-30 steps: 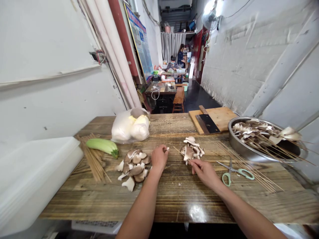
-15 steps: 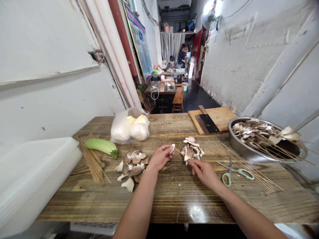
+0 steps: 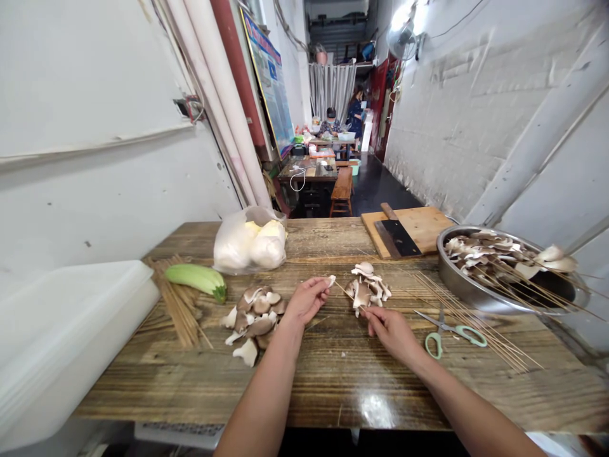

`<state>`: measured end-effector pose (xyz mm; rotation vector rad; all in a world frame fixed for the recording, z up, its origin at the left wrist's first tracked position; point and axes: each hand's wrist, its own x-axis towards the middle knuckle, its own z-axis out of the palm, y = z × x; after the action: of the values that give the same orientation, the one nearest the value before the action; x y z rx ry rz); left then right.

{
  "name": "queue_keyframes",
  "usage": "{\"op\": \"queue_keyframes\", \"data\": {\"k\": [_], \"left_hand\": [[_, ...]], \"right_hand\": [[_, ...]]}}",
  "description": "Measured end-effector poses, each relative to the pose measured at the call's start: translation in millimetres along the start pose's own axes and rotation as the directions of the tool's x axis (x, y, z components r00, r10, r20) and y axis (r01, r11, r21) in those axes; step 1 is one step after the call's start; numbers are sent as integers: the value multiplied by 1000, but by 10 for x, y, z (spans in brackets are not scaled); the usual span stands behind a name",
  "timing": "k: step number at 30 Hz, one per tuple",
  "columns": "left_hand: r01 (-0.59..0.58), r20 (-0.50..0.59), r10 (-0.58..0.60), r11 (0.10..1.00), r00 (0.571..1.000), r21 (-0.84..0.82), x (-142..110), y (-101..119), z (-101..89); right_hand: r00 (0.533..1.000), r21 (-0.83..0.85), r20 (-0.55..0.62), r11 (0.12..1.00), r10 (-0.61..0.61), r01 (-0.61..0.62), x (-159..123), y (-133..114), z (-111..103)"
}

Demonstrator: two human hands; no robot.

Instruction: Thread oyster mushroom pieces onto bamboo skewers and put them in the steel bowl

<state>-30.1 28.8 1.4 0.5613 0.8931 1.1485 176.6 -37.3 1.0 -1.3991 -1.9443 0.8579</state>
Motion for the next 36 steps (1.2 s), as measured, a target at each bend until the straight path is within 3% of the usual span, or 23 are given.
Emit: {"op": "queue_keyframes", "data": {"k": [12, 19, 21, 23, 25, 28, 31, 33, 36], "left_hand": [[-16, 33, 13, 994, 999, 106, -90, -61, 120], [51, 230, -107, 970, 967, 238, -240, -247, 341], [22, 217, -70, 976, 974, 219, -232, -253, 352], [-107, 107, 79, 952, 991, 288, -180, -245, 306], [-272, -6, 311, 837, 950, 475, -108, -252, 226], [-379, 39, 500, 600, 865, 705, -37, -307, 136], [-418, 156, 551, 390, 820, 821, -81, -378, 169], [-458, 297, 559, 169, 774, 873, -159, -411, 247], [-525, 532, 438, -148, 725, 838, -268, -439, 372]], "right_hand": [[999, 6, -47, 1000, -15, 15, -4, -31, 17], [995, 44, -95, 999, -5, 10, -13, -62, -12], [991, 52, -134, 999, 5, 2, -5, -66, -65], [983, 61, -185, 998, 18, -7, 10, -54, -134], [970, 78, -242, 997, 33, -14, 28, -25, -196], [954, 98, -296, 995, 48, -20, 47, 23, -237], [956, 88, -289, 996, 45, -20, 51, 33, -228], [956, 89, -290, 996, 42, -17, 51, 21, -221], [951, 101, -305, 995, 45, -15, 56, 0, -223]]}}
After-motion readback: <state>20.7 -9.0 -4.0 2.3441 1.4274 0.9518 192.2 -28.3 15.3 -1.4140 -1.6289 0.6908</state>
